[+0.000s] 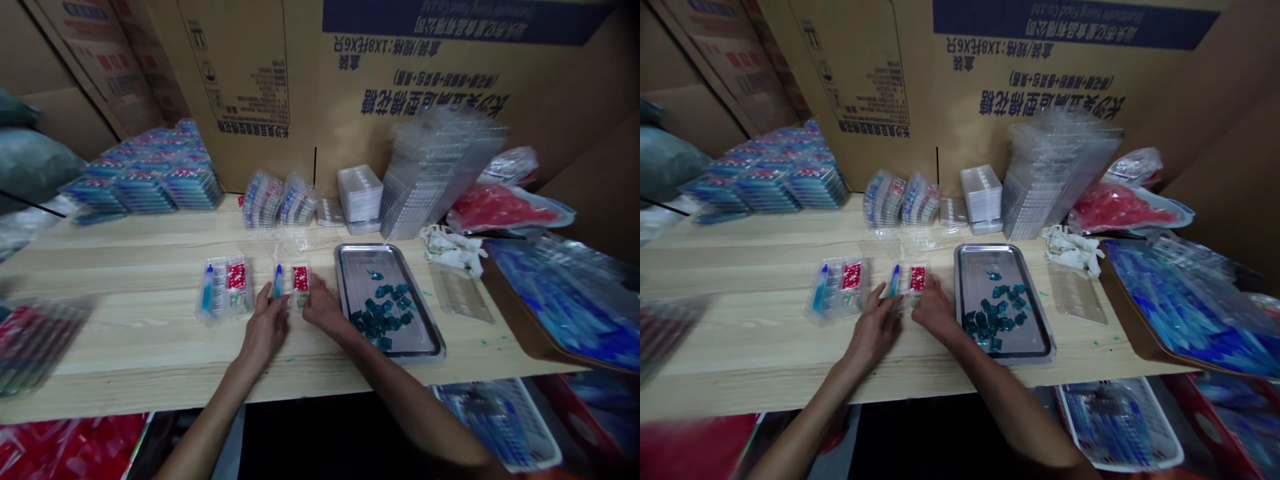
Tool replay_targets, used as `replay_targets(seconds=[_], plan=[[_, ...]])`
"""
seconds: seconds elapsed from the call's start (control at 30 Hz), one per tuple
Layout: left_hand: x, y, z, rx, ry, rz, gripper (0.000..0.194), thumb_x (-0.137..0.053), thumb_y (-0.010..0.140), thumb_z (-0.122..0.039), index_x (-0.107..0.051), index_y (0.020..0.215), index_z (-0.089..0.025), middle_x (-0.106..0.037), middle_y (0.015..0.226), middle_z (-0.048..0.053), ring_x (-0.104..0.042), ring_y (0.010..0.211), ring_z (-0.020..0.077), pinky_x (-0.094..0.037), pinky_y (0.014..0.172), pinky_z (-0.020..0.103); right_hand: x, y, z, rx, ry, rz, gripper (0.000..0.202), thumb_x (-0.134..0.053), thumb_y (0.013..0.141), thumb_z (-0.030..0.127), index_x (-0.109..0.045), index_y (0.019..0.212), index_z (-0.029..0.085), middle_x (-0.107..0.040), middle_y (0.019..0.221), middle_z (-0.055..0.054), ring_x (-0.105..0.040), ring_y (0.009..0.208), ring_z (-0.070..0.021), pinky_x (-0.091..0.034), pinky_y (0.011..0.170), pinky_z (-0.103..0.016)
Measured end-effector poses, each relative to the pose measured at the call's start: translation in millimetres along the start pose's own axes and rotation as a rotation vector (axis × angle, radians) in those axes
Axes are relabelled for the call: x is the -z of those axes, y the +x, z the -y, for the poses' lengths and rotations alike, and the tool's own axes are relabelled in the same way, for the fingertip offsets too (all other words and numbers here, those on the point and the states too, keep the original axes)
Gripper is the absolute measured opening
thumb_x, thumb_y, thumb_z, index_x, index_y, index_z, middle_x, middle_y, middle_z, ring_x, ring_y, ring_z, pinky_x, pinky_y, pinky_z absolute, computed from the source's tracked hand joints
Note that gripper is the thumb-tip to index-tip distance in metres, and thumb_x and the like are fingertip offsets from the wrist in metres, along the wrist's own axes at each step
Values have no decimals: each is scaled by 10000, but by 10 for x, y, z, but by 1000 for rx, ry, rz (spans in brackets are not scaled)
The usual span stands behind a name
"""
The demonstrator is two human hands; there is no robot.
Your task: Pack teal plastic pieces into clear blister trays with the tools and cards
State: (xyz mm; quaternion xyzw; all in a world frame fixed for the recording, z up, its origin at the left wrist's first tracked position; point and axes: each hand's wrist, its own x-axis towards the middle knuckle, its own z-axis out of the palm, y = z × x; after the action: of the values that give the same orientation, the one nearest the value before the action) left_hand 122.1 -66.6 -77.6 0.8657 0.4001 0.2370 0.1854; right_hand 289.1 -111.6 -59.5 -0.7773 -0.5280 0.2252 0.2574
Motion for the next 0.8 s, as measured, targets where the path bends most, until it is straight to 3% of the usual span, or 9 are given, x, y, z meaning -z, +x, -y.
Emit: replay_targets(seconds=[0.1,0.17,0.27,0.37,0.43,0.5,0.63,0.7,0.8], plan=[[-21,-17,15,59,-150,-97,398,-582,867,-314,-600,1239,-175,-490,1425,167,-523,1295,288,-478,1039,454,10,-19,-91,-8,3,-58,498,-530,759,108,-500,1255,126,-611,1149,-139,-587,1064,-236,-469,939,-335],[-35,-43,-19,92,-172,-86,421,-544,893,-364,-590,1254,-154,-538,1365,177,-564,1241,276,-494,1016,443,38,-79,-140,6,-39,-55,436,-523,753,86,-540,1188,115,-623,1110,-142,-579,1059,-236,-460,945,-338],[-43,-72,-164,77,16,-65,441,-503,912,-393,-619,1232,-113,-548,1351,224,-548,1248,330,-472,1018,497,110,-200,-151,58,-84,-1,336,-528,765,91,-581,1096,123,-634,1063,-135,-582,1026,-232,-469,914,-332],[-90,-70,-334,-74,294,-48,547,-536,905,-402,-533,1384,-139,-383,1528,228,-338,1415,412,-398,1048,572,228,-252,-138,114,-80,-14,347,-527,806,134,-575,1148,114,-626,1104,-142,-590,1019,-223,-485,884,-319],[-170,-48,-378,-254,393,19,590,-546,907,-388,-466,1454,-181,-327,1580,174,-259,1459,397,-364,1076,554,361,-205,-159,134,-96,-46,375,-504,845,165,-560,1212,108,-621,1141,-148,-595,1034,-215,-488,886,-307],[-261,-13,-341,-357,451,79,573,-512,930,-361,-440,1474,-197,-374,1563,136,-298,1452,359,-346,1099,522,545,-83,-210,135,-178,-59,382,-475,878,178,-560,1244,109,-627,1155,-149,-599,1054,-207,-477,915,-296],[-295,53,-125,-243,548,100,516,-378,972,-248,-420,1484,-196,-402,1546,110,-344,1438,320,-309,1120,539,904,366,-285,120,-354,-69,397,-473,869,166,-568,1251,116,-614,1198,-171,-569,1141,-247,-443,982,-352],[-217,64,-17,-176,567,105,512,-345,974,-230,-428,1478,-193,-399,1544,113,-343,1440,312,-310,1119,550,961,647,-259,125,-453,-55,528,-522,837,184,-488,1358,104,-537,1336,-210,-507,1240,-298,-406,1025,-424],[-56,57,118,-111,580,108,510,-333,974,-230,-441,1471,-193,-398,1541,117,-346,1439,312,-315,1116,555,844,1024,-159,149,-598,18,833,-652,732,180,-324,1495,107,-344,1530,-242,-337,1401,-370,-276,1113,-519]])
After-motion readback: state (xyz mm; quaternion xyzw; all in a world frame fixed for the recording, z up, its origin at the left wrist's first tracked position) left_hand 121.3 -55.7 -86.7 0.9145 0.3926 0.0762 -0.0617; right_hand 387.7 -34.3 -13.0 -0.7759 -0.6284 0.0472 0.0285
